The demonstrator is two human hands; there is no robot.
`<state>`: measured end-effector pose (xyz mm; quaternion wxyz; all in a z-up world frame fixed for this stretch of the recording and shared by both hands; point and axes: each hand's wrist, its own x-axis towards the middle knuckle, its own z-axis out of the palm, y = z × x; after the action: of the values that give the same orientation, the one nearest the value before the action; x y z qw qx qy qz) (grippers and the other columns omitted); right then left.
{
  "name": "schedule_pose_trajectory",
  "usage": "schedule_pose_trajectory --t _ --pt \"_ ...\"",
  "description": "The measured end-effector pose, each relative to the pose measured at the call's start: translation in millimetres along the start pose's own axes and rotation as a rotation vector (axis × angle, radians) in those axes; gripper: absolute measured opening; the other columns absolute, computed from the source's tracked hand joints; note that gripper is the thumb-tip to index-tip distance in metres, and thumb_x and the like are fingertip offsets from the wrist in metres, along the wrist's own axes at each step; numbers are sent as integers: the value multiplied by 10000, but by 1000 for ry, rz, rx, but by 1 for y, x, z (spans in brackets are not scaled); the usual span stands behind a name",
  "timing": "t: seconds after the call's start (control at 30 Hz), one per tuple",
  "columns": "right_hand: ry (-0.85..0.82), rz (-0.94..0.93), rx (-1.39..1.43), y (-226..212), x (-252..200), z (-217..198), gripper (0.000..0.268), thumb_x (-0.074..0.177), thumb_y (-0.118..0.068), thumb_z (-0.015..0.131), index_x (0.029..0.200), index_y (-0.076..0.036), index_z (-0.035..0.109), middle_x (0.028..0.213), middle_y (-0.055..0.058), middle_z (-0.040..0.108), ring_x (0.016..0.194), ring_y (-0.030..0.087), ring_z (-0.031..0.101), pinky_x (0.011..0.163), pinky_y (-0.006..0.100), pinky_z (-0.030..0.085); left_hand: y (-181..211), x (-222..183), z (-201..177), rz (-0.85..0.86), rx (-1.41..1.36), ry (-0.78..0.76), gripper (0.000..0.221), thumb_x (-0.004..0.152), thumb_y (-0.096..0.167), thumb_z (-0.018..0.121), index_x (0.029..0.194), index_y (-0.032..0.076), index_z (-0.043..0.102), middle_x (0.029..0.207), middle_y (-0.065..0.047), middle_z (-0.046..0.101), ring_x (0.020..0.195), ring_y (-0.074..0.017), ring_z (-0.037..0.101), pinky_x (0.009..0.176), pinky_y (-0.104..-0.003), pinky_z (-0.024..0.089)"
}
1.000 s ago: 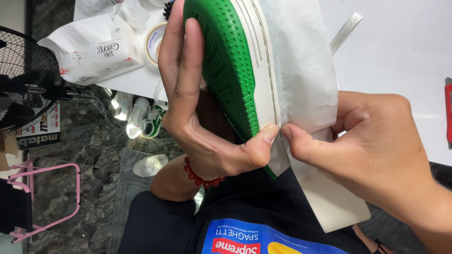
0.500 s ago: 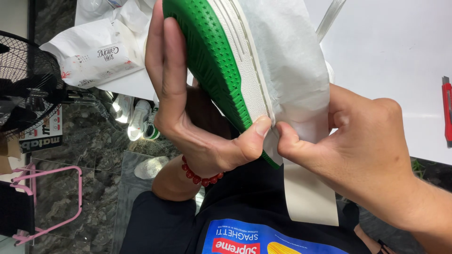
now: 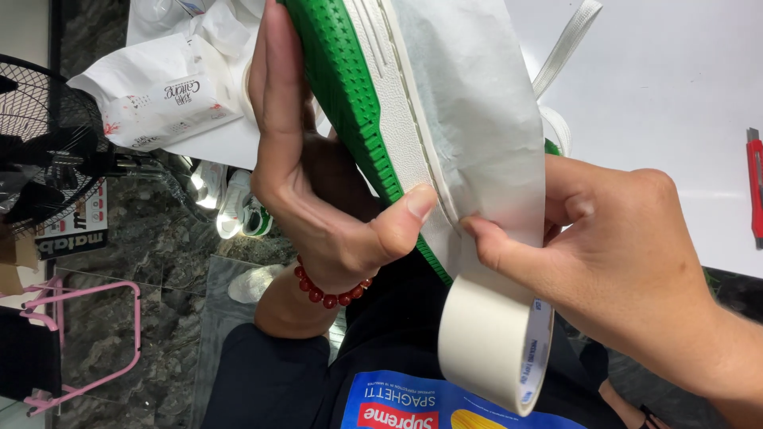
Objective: The recorder is carefully applying white masking tape to the sole and upper edges of a green and white sneaker.
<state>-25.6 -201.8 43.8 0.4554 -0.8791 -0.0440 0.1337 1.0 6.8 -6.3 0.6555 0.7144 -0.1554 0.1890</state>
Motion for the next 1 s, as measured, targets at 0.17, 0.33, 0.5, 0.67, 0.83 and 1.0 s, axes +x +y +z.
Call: schedule_pose_trajectory --t 0.17,0.33,0.5,0.67,0.83,1.0 --pt "-19 103 4 2 -1 -1 287 801 -236 813 1048 -90 808 730 35 765 599 101 712 479 224 565 -8 -3 -4 40 -40 -20 1033 795 235 801 1615 8 216 1551 -105 339 1363 -179 473 1091 -276 506" --pt "-29 142 20 1 -1 -3 307 800 -260 827 1036 -64 811 709 41 749 578 98 715 459 222 564 -9 2 -7 10 -113 -45 1032 811 230 792 1631 3 209 1459 -112 427 1309 -181 511 1086 -277 496" --pt "-19 111 -132 -1 2 -4 315 768 -318 844 864 -25 782 632 63 713 516 129 686 463 256 516 -12 3 -7 -56 -232 -56 1045 809 237 772 1625 -14 170 1377 -164 545 1239 -207 570 1056 -309 538" --pt "3 61 -170 -4 0 -5 339 759 -349 850 820 -26 765 599 62 708 502 127 678 458 253 509 -7 9 -5 -88 -315 -73 1074 812 223 772 1642 -11 133 1422 -202 538 1253 -222 570 1075 -321 519" --pt "52 -29 -236 -6 -3 -4 359 758 -361 850 761 -27 719 575 56 710 486 127 679 447 247 499 -10 13 -4 -131 -363 -82 1108 763 221 763 1607 -26 88 1472 -261 508 1298 -268 580 1080 -352 536" --pt "196 -210 -421 0 1 0 421 678 -358 906 749 -21 666 711 96 672 614 237 638 532 323 458 -34 5 -6 -52 -346 -121 1035 818 225 748 1628 1 142 1518 -212 473 1333 -230 575 1093 -331 523"
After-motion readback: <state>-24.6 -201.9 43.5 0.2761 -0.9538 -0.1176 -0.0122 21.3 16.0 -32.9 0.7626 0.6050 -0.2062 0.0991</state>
